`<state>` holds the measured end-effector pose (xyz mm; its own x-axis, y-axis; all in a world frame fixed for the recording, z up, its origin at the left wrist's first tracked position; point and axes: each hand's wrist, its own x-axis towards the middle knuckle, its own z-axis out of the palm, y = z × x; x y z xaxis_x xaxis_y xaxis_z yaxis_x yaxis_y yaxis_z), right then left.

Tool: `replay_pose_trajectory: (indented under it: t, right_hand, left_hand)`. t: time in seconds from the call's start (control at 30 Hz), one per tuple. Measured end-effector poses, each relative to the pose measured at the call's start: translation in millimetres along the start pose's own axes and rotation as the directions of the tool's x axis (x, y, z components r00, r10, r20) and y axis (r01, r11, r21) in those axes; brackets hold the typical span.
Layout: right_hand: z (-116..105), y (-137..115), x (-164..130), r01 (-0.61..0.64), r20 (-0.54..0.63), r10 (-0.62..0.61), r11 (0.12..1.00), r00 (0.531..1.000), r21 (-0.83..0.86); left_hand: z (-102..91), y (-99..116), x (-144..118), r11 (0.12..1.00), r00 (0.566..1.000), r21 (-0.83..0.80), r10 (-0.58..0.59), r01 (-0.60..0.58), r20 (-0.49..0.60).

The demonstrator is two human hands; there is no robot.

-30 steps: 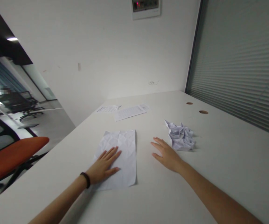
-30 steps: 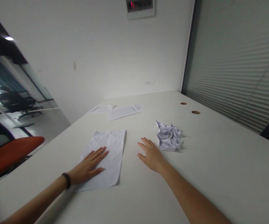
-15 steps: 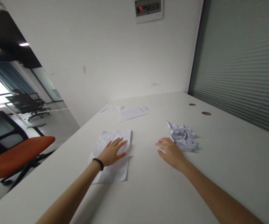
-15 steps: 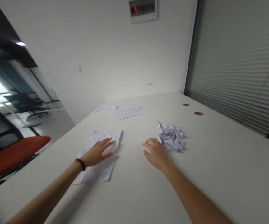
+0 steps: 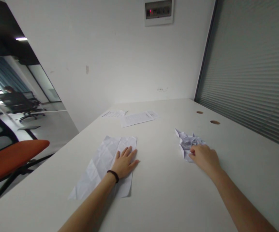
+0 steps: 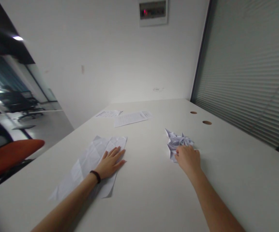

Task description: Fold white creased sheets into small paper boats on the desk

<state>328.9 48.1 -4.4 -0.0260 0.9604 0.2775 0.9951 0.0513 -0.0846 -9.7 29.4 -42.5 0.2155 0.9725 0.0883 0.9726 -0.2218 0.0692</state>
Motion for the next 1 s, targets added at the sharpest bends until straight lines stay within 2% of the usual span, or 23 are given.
replay_pose_trajectory:
  t: [0.07,0.13,0.2,0.23,0.33,0.4,0.47,0.57,0.63,0.7,0.87,1.0]
  right_hand:
    - [0,-5,0,0.055,0.026,-0.056,0.998,0.998,0.041]
    - [1,-16,-1,0.204,0.021,-0.209,0.967,0.978,0.155]
    - [3,-30,-6,0.389,-0.015,-0.407,0.862,0.913,0.325]
    - [4,-37,-9,0.438,-0.036,-0.466,0.800,0.884,0.409]
    - [7,-53,-19,0.478,-0.089,-0.539,0.645,0.838,0.596]
    - [6,-55,-21,0.465,-0.107,-0.545,0.577,0.831,0.672]
    - [1,-48,-20,0.427,-0.100,-0.516,0.569,0.851,0.703]
    - [-6,-33,-15,0.326,0.037,-0.483,0.643,0.875,0.693]
    - [-8,-28,-13,0.268,0.163,-0.483,0.700,0.860,0.662]
    - [-5,-31,-14,0.233,0.232,-0.479,0.726,0.847,0.647]
    - [10,-54,-24,0.279,0.158,-0.529,0.649,0.834,0.708]
    - [20,-68,-30,0.302,0.107,-0.548,0.601,0.830,0.740]
  left_hand:
    - [-5.4,4,-1,1.000,0.999,-0.020,0.019,-0.020,-0.036]
    - [-11.8,11,-3,0.998,0.995,-0.045,0.047,-0.051,-0.088]
    - [-17.7,21,-6,0.989,0.984,-0.078,0.115,-0.127,-0.137]
    - [-20.0,27,-8,0.979,0.975,-0.099,0.164,-0.179,-0.147]
    - [-23.1,42,-13,0.922,0.932,-0.158,0.332,-0.353,-0.142]
    - [-22.2,48,-16,0.889,0.908,-0.191,0.396,-0.417,-0.139]
    - [-20.3,50,-16,0.871,0.895,-0.210,0.424,-0.444,-0.135]
    - [-17.4,48,-15,0.862,0.890,-0.221,0.437,-0.456,-0.134]
    - [-15.7,47,-13,0.860,0.891,-0.233,0.430,-0.454,-0.147]
    - [-14.0,49,-12,0.852,0.890,-0.257,0.426,-0.455,-0.164]
    - [-7.9,64,-13,0.829,0.890,-0.324,0.420,-0.456,-0.180]
    - [-0.8,72,-12,0.852,0.906,-0.309,0.389,-0.423,-0.169]
